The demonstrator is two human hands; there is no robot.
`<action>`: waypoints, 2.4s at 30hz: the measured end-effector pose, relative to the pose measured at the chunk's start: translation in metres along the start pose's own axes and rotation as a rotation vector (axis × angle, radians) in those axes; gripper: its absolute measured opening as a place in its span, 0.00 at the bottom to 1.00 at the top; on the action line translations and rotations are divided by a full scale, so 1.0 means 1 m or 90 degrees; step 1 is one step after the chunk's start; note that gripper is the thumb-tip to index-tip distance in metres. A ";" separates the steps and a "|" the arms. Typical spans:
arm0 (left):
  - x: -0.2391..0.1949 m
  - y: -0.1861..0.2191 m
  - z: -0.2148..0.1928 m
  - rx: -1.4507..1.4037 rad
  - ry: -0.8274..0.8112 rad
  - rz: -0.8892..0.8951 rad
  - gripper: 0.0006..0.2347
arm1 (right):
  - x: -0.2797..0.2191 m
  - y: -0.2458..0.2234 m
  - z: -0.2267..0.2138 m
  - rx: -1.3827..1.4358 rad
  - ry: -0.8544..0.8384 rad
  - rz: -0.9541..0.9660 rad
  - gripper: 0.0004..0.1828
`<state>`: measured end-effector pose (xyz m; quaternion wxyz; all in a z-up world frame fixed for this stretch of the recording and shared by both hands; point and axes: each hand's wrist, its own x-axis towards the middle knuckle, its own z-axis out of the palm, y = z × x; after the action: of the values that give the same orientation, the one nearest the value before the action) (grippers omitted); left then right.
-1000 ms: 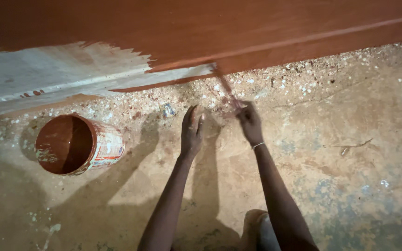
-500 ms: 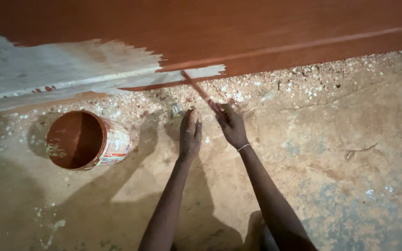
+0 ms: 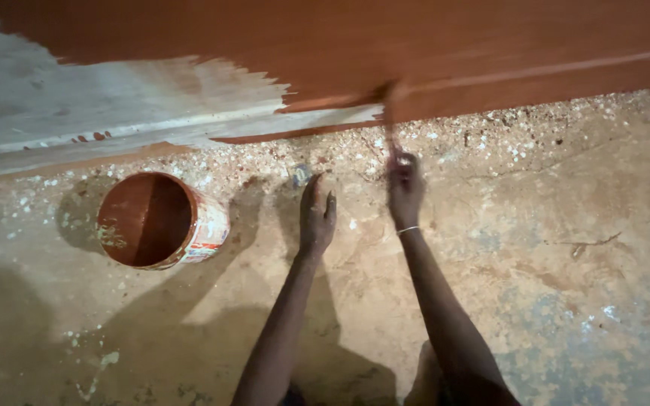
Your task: The person paints a wall with reddish-brown paint using a brush. They repeatedly dip the brush into a bucket on the floor and apply paint to the lower section of the wall, working along the baseboard.
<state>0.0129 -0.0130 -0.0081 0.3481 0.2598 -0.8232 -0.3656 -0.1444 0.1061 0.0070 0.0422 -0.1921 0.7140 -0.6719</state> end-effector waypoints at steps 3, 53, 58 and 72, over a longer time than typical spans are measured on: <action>0.001 -0.006 -0.009 0.001 0.010 0.006 0.17 | -0.022 -0.013 0.036 -0.089 -0.238 0.011 0.13; 0.032 0.012 0.033 -0.057 0.064 -0.044 0.18 | 0.053 0.039 -0.098 0.112 0.126 0.091 0.17; 0.021 0.038 0.079 -0.047 0.038 -0.023 0.20 | 0.077 0.045 -0.140 0.207 0.235 0.072 0.15; 0.010 0.080 0.081 -0.086 -0.010 -0.051 0.19 | 0.093 0.025 -0.169 0.111 0.046 0.108 0.16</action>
<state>-0.0690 0.0623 0.0186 0.3439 0.2653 -0.7882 -0.4359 -0.2890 0.2353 0.0168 0.0896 -0.1019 0.6678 -0.7319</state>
